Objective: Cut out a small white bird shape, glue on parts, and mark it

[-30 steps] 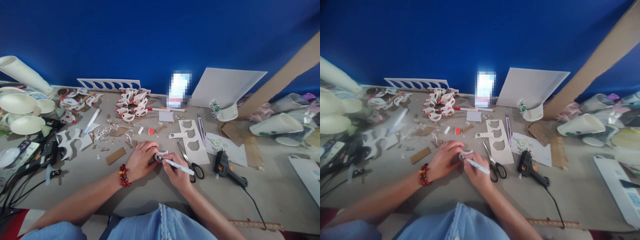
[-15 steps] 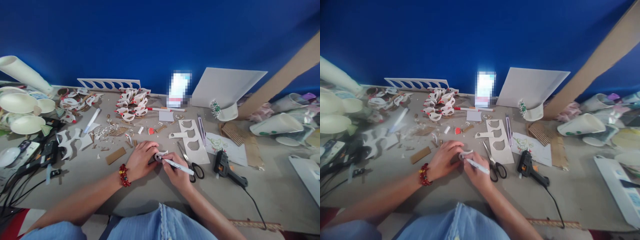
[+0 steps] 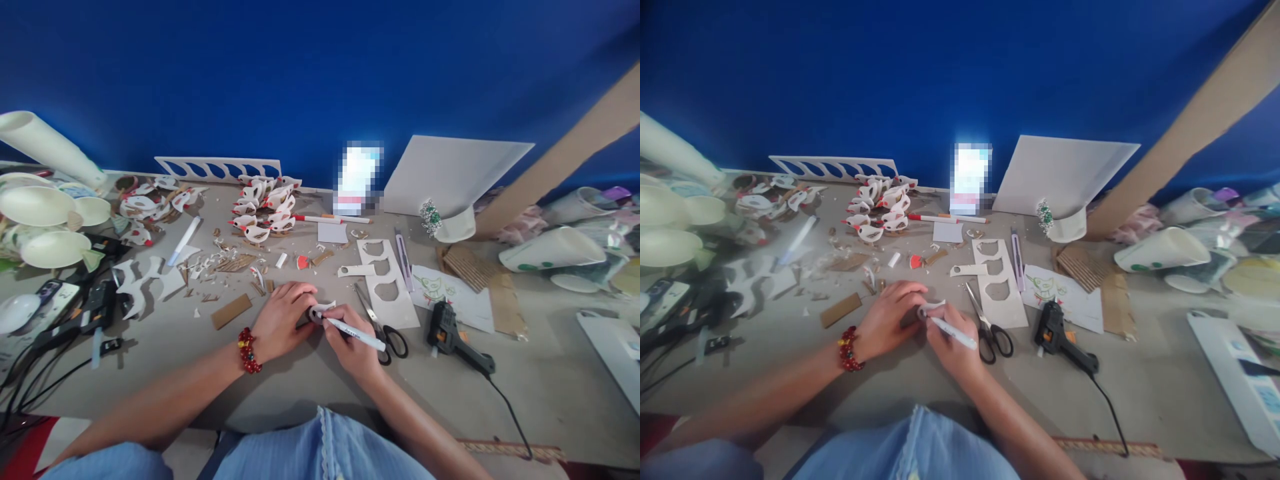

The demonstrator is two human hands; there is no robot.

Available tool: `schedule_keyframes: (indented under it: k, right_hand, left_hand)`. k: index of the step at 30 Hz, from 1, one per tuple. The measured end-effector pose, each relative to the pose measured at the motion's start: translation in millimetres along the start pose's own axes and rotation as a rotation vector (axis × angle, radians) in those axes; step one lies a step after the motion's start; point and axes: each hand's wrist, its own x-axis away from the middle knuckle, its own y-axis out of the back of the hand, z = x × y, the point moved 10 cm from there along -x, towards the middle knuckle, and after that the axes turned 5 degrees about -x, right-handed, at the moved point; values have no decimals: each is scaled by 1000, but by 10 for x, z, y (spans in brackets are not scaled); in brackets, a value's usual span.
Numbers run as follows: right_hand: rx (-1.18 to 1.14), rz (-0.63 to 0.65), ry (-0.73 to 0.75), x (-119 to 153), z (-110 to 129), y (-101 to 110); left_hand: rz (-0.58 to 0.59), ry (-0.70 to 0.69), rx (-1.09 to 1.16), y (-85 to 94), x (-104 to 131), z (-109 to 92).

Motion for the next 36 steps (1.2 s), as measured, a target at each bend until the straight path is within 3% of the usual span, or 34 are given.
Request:
schedule_keyframes:
  k: [36]
  right_hand:
    - [11, -5, 8, -11, 40, 17]
  left_hand:
    - [-3, 6, 1, 5, 0, 3]
